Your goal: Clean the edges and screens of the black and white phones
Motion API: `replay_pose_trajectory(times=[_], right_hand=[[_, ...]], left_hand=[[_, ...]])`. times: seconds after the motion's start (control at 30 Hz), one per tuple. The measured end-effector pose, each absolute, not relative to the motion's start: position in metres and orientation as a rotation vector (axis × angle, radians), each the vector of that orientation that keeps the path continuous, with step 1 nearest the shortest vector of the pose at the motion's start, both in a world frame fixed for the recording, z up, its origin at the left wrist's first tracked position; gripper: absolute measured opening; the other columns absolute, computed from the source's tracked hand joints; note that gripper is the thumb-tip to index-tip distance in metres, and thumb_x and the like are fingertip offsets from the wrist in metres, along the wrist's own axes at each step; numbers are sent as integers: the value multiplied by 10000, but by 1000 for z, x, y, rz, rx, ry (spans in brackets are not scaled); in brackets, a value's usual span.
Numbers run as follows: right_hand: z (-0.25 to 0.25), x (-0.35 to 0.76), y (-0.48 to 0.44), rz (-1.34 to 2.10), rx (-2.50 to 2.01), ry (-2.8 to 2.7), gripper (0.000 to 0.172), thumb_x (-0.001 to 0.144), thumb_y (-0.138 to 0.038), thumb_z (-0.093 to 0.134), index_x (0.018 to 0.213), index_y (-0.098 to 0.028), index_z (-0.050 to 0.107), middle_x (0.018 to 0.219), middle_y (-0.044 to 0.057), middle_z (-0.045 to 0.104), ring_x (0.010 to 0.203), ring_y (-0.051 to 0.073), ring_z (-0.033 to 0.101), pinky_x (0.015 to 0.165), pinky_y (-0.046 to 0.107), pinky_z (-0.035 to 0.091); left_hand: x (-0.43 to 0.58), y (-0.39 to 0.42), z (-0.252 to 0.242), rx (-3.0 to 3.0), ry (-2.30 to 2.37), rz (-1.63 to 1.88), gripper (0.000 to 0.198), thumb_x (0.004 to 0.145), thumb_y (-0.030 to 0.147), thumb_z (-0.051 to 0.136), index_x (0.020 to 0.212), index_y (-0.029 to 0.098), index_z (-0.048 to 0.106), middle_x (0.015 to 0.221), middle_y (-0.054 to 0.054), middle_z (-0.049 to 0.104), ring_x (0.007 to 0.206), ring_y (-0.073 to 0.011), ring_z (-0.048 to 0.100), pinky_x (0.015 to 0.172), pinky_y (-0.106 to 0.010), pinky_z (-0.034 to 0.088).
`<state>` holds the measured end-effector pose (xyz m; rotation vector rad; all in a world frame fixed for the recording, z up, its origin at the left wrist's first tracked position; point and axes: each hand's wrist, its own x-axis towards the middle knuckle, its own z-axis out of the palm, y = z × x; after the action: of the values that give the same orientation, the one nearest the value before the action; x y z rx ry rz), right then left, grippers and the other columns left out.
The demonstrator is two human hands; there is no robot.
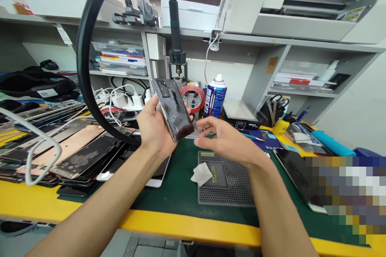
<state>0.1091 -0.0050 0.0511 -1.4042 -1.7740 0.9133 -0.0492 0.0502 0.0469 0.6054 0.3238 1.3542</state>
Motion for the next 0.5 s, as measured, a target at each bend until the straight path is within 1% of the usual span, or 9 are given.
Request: replay_pose_trajectory(times=[0.03,0.07,0.13,0.2,0.23,0.3,0.37,0.43,0.5], right_hand=[[52,116,-5,886,-1506,-1870,361,756,-353,725,1070,-181,684,1000,89,690,885,235,634,711,311,495],[52,122,-5,893,-1579,-1973,272,756,-364,714,951,-174,715,885,71,703,784,211,627,645,287,472],[49,128,-3,908,-1730,-2124,216,732,-375,712,795,-170,736,707,45,688,617,170,576,519,257,394],[43,127,-1,942,-1877,-2184,218,692,-385,728,721,-170,747,590,38,656,514,151,526,447,252,330],[39,124,0,973,-1934,-2193,222,676,-391,734,699,-172,751,553,38,642,481,146,511,427,252,314],[33,118,2,1062,-1961,-2209,221,660,-393,734,661,-173,750,532,41,635,448,140,507,413,248,321],[28,113,2,1123,-1892,-2241,205,659,-370,721,626,-169,735,554,43,644,447,137,521,423,244,344],[26,110,3,1144,-1805,-2275,184,664,-337,700,594,-166,706,564,35,642,462,135,532,442,240,363],[28,111,3,1131,-1734,-2292,169,671,-306,678,576,-167,677,556,20,625,482,127,519,450,229,356]], left_hand=[[-50,52,47,589,314,1343,442,976,485,341,887,178,647,769,-72,684,791,-240,704,684,-330,578],[-52,53,47,571,300,1331,447,976,482,335,895,174,648,769,-76,685,778,-240,706,675,-334,580],[-53,55,47,555,281,1302,463,975,485,327,894,165,650,770,-85,688,757,-243,707,660,-343,583],[-54,56,47,561,275,1282,484,971,497,318,899,155,653,784,-100,692,746,-253,708,652,-362,587],[-54,56,47,567,276,1274,492,968,502,315,910,150,654,797,-109,696,743,-261,708,652,-378,588],[-54,57,46,579,281,1249,506,962,513,316,943,140,656,829,-130,704,737,-279,706,662,-418,589],[-54,58,45,583,280,1215,516,956,522,321,976,130,656,851,-147,709,736,-291,703,680,-451,586],[-54,59,44,581,278,1178,524,951,529,326,987,123,654,854,-158,709,738,-294,700,692,-462,583],[-53,60,42,578,289,1152,530,946,536,328,982,121,655,852,-166,709,742,-299,700,692,-465,581]])
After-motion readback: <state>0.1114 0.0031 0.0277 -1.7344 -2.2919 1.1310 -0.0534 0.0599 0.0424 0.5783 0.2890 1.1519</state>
